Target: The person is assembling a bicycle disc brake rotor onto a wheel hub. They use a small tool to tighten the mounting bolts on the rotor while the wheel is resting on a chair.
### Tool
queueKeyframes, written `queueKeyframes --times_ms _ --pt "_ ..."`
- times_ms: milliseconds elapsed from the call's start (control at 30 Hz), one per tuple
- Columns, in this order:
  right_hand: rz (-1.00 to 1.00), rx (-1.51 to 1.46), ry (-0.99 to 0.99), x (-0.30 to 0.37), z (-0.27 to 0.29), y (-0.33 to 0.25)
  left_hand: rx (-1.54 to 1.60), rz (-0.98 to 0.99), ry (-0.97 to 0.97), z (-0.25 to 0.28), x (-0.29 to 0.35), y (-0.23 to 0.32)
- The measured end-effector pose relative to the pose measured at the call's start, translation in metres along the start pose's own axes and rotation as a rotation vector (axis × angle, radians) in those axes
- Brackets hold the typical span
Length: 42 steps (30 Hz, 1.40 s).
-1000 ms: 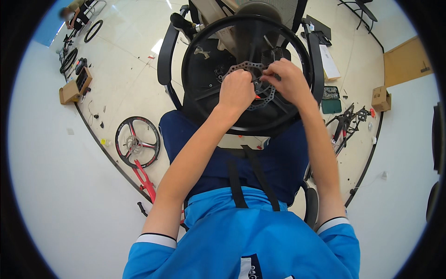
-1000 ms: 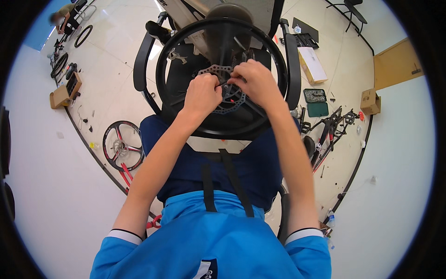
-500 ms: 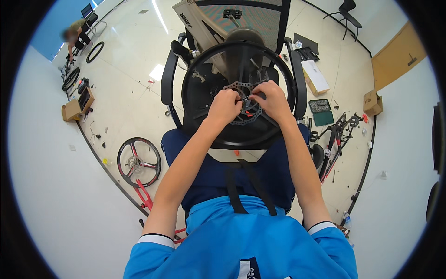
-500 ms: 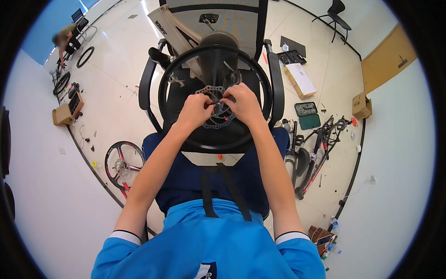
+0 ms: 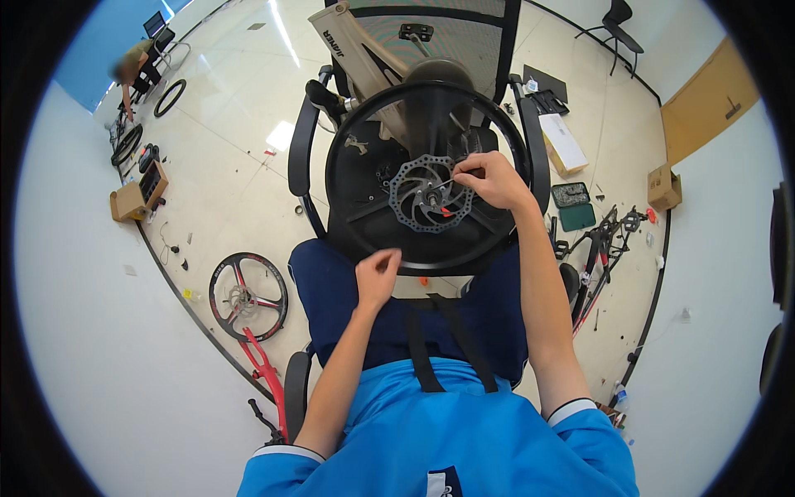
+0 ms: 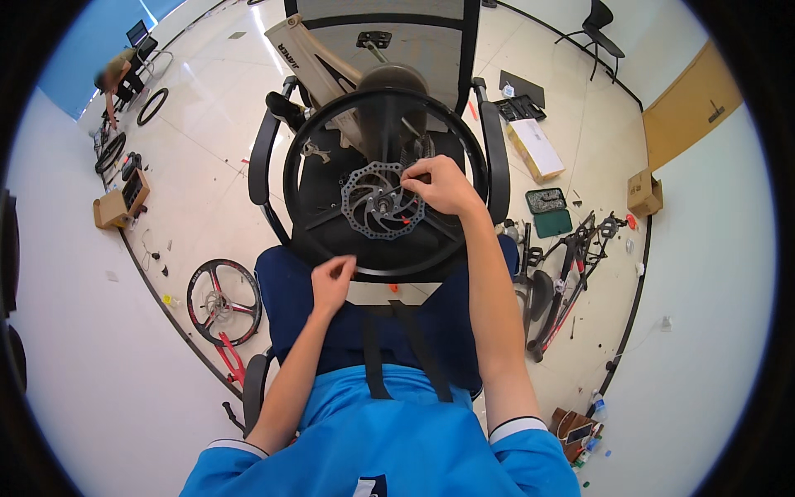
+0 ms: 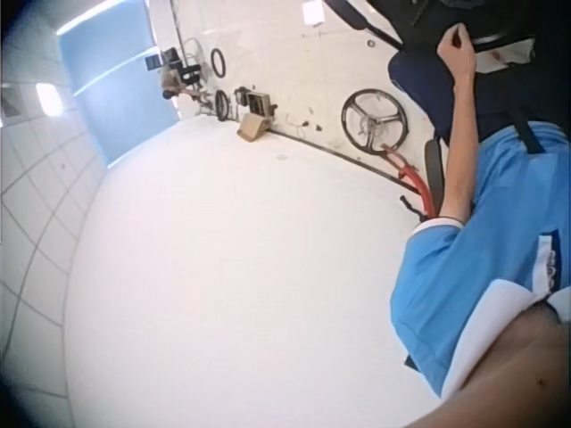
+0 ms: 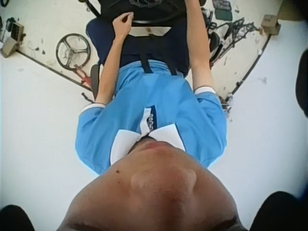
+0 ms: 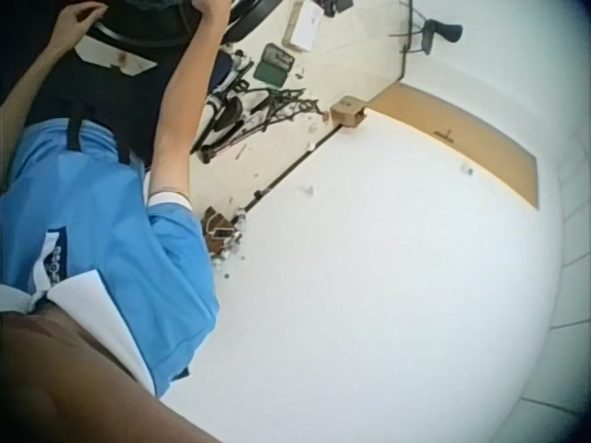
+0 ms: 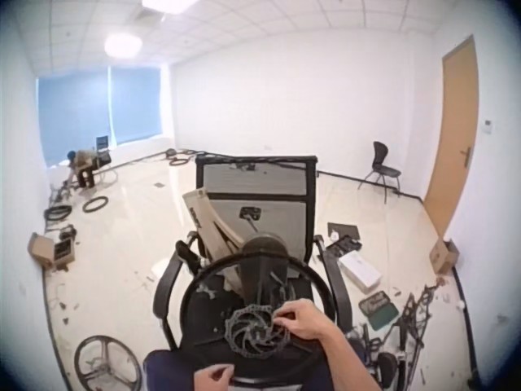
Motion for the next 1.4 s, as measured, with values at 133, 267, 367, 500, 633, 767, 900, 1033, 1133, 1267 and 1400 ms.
queueKeyframes --times_ms 133,267,367,500,633,767,900,1033,1133,1267,1400 --pt "-0.061 -0.108 -0.168 -0.008 0.008 0.008 -0.119 0.006 -0.114 -0.007 0.031 -0.008" --pt "0.017 -0.278 -0.388 -0.013 0.017 -0.011 -0.073 0.055 -0.184 -0.018 0.026 -0.025" --pt "-0.06 -0.335 -0.151 0.009 0.02 -0.009 -0.067 0.112 -0.199 -0.018 0.024 -0.033" --pt "-0.284 -0.67 0.036 0.077 -0.036 0.084 -0.058 0.155 -0.187 -0.023 0.021 -0.028" --pt "-0.505 -0.509 0.202 0.096 -0.118 0.143 -0.048 0.16 -0.193 -0.025 0.025 -0.033" --pt "-0.29 -0.139 0.285 0.057 -0.149 0.121 -0.069 0.169 -0.234 -0.024 0.024 -0.032" --pt "-0.127 0.264 0.382 0.037 -0.169 0.127 -0.059 0.166 -0.186 -0.024 0.023 -0.038" --pt "-0.102 0.26 0.548 0.056 -0.157 0.114 -0.043 0.188 -0.177 -0.022 0.025 -0.032" --pt "-0.103 -0.031 0.556 0.083 -0.137 0.108 0.045 0.21 -0.111 -0.018 0.025 -0.032" --pt "-0.328 -0.536 0.58 0.094 -0.103 0.123 0.24 0.109 0.129 -0.01 -0.02 -0.004" --pt "-0.257 -0.637 0.575 0.05 -0.067 0.066 0.08 -0.16 0.226 -0.012 -0.104 0.058"
Point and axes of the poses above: each hand's wrist, its own x-axis away from the middle knuckle, its own z-axis out of the back of the hand, y = z × x, the point moved 3 cm from there along -x, towards the middle knuckle, and after that the axes turned 15 degrees about -z, right-handed, at the moved point
